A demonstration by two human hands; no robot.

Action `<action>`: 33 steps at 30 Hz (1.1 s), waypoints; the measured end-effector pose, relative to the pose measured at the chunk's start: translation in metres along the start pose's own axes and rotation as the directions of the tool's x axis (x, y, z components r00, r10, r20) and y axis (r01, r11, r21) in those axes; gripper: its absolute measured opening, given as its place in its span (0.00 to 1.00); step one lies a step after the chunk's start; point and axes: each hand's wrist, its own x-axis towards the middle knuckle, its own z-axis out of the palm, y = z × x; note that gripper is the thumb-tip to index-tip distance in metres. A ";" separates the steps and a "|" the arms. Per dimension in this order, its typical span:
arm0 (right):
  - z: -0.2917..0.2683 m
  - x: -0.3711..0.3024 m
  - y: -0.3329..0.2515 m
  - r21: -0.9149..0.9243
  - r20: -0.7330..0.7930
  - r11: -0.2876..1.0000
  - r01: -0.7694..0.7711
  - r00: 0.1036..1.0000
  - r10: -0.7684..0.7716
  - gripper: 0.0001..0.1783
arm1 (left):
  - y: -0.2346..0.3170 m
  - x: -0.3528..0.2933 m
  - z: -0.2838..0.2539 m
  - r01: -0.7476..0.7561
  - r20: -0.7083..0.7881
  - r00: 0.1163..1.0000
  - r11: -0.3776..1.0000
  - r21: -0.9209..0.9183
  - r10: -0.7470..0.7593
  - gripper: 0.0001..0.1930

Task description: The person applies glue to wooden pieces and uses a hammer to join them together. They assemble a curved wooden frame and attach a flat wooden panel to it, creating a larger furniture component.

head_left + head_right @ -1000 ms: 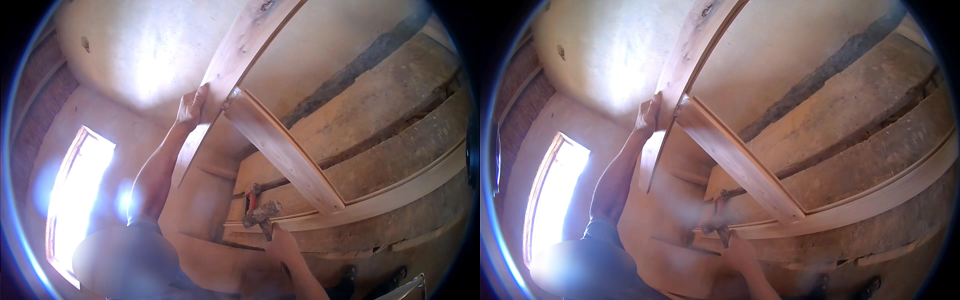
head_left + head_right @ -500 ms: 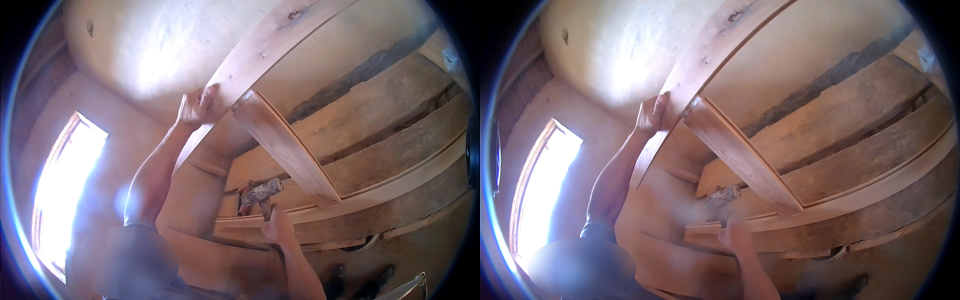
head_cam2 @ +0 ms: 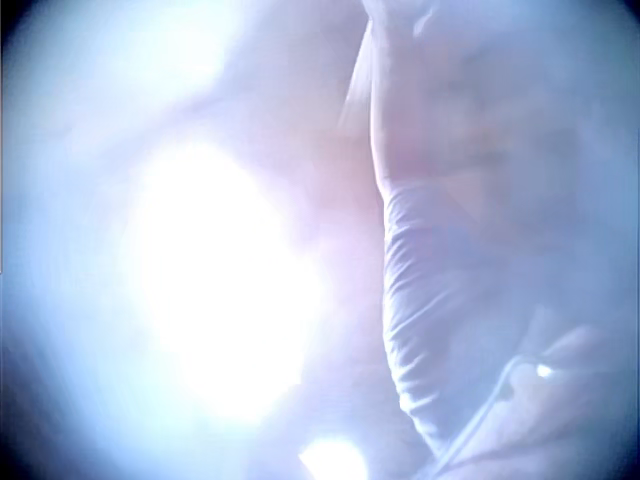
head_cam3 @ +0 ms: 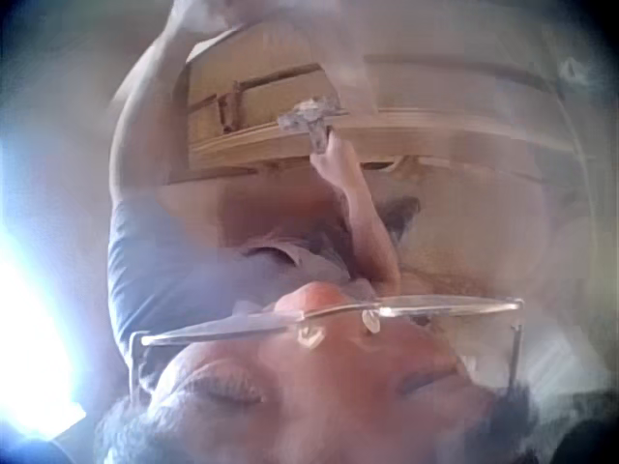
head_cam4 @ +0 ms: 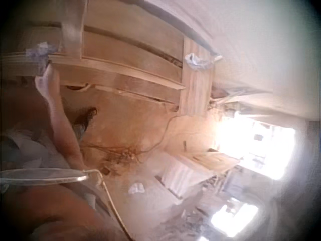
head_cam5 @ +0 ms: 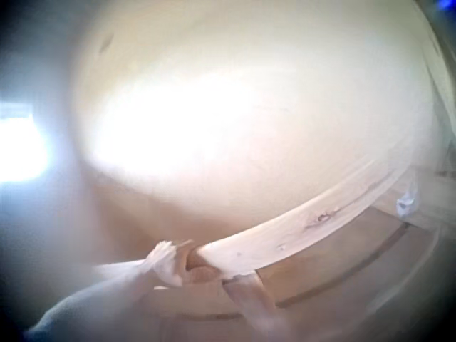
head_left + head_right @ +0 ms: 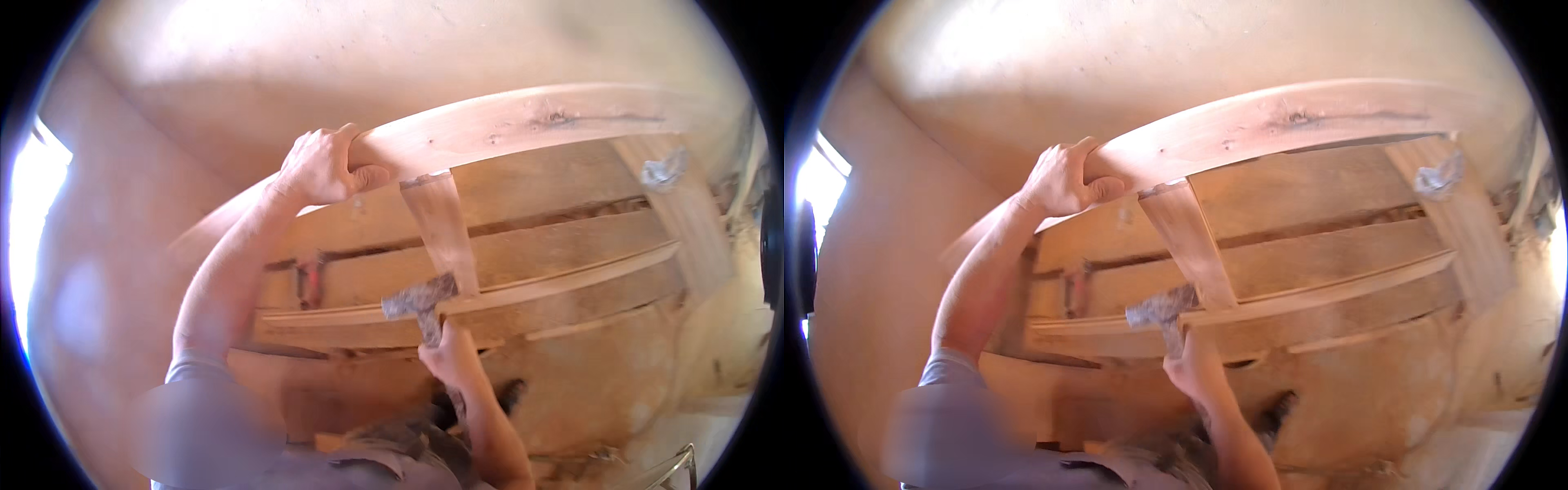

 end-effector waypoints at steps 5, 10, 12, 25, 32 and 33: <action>-0.140 0.024 -0.159 -0.360 -0.319 0.930 0.072 0.927 -0.195 0.14 | -0.002 0.000 -0.003 0.011 0.043 0.999 0.995 -0.101 -0.007 0.33; -0.199 0.077 -0.317 -0.709 -0.339 0.705 -0.009 0.881 -0.329 0.12 | -0.011 -0.003 0.001 -0.024 0.042 0.999 0.980 -0.198 0.033 0.31; -0.209 0.096 -0.325 -0.880 -0.253 0.468 -0.080 0.913 -0.320 0.12 | -0.007 0.000 0.001 -0.064 0.029 0.997 0.975 -0.214 0.072 0.30; -0.197 0.104 -0.300 -0.905 -0.175 0.425 -0.015 0.924 -0.341 0.19 | -0.019 -0.016 0.001 -0.120 0.087 0.986 0.974 -0.193 0.139 0.29; -0.198 0.098 -0.329 -0.953 -0.169 0.298 -0.060 0.919 -0.356 0.23 | -0.012 -0.019 -0.004 -0.083 0.144 0.983 0.976 -0.202 0.113 0.25; -0.200 0.099 -0.310 -0.984 -0.053 0.177 0.011 0.933 -0.355 0.17 | -0.011 -0.021 -0.005 -0.083 0.163 0.980 0.978 -0.189 0.115 0.25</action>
